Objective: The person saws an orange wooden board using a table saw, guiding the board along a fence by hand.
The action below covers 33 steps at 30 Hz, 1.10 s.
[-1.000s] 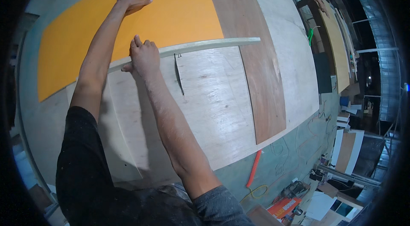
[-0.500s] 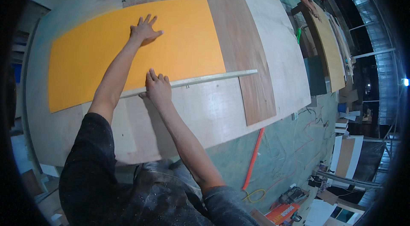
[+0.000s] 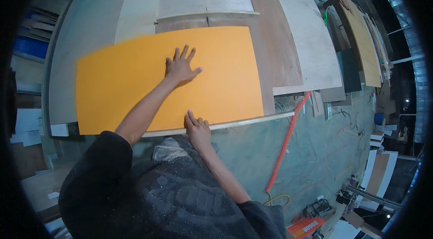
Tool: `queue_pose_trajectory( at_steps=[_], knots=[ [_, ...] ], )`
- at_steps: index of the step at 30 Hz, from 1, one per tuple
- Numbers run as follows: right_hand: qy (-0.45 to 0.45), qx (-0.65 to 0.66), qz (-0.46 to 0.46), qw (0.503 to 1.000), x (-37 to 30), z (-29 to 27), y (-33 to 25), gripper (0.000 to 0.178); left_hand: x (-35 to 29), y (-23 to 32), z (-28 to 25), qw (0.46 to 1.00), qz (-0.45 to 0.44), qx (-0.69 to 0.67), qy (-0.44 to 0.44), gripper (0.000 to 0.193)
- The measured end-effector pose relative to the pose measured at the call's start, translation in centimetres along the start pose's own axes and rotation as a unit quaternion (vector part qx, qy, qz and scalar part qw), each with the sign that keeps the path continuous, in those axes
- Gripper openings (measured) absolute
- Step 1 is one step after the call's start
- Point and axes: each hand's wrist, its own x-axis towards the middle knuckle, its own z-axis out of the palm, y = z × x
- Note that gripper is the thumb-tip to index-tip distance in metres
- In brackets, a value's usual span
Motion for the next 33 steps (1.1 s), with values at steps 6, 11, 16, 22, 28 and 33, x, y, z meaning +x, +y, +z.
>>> queue_pose_trajectory(
  at_steps=[6,11,16,22,28,33],
  knots=[
    [-0.005,0.030,-0.022,0.999,-6.4,0.2,-0.6,0.091,-6.6,1.3,2.2,0.999,0.007,-0.043,0.000,0.095],
    [-0.078,0.151,-0.010,0.985,-5.0,-5.4,0.1,0.070,-9.3,-3.4,4.1,0.972,0.041,-0.206,0.103,0.080],
    [0.222,-0.059,0.227,0.946,-7.1,-5.2,12.7,0.053,-21.2,-16.6,10.1,0.884,-0.166,-0.170,0.402,0.042],
    [0.148,-0.094,0.347,0.921,-7.0,-8.4,19.0,0.083,-37.0,-30.8,17.3,0.594,-0.590,-0.515,0.183,0.061],
    [0.175,-0.011,0.320,0.931,-6.0,-7.9,19.8,0.081,-35.3,-30.9,22.6,0.419,-0.433,-0.777,0.180,0.039],
    [0.161,0.034,0.355,0.920,-5.8,-9.0,19.9,0.081,-34.7,-30.2,22.2,0.429,-0.446,-0.766,0.174,0.037]
  ],
)
